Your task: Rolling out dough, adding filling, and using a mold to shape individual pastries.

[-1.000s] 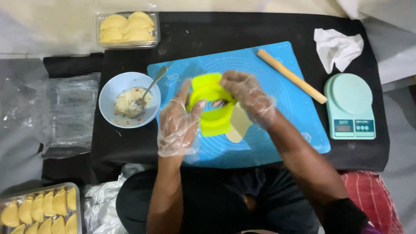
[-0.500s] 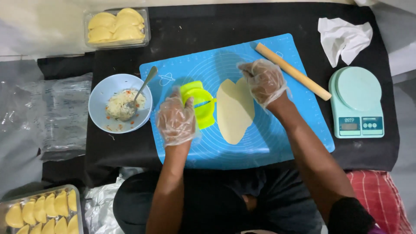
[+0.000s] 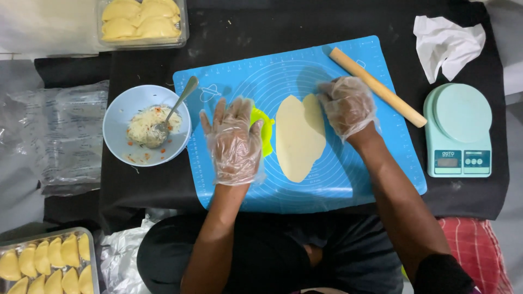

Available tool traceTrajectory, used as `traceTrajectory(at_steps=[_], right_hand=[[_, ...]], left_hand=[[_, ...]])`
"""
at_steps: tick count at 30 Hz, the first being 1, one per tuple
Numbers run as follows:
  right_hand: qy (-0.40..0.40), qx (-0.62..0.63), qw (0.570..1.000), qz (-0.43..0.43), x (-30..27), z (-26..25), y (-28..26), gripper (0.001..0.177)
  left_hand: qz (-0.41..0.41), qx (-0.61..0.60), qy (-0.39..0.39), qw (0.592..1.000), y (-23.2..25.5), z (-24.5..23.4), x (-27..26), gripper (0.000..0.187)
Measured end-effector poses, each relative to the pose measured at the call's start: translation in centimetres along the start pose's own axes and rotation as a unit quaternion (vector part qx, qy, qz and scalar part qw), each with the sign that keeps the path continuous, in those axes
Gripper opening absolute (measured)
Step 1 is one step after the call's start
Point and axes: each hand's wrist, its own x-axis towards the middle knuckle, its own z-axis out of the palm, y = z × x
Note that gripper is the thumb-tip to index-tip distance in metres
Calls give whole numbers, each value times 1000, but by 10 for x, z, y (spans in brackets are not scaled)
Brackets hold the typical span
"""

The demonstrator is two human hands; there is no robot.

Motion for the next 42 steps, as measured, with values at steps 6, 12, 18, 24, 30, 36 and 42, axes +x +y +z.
traceTrajectory(at_steps=[6, 12, 18, 24, 30, 36, 42], right_hand=[[33, -209, 971, 112, -18, 63, 97, 44], [-88, -170, 961, 199, -11, 35, 87, 31], [9, 351, 932, 86, -42, 26, 62, 13], [-51, 271, 956, 102, -39, 30, 49, 11], [-127, 170, 970, 117, -20, 28, 29, 29], [-216, 62, 964, 139, -17, 9, 7, 48], [-74, 97, 989, 83, -18, 55, 10, 56]], left_hand=[[-9, -26, -50, 998, 5, -6, 4, 43], [-6, -17, -79, 997, 9, -7, 6, 38], [75, 25, -61, 995, 42, -15, 10, 39], [109, 7, -44, 993, 61, 36, 43, 43], [-12, 10, -138, 990, 89, 64, 72, 53], [-72, 114, -205, 969, 120, 46, 79, 60], [-18, 127, -11, 992, 89, 124, 90, 68]])
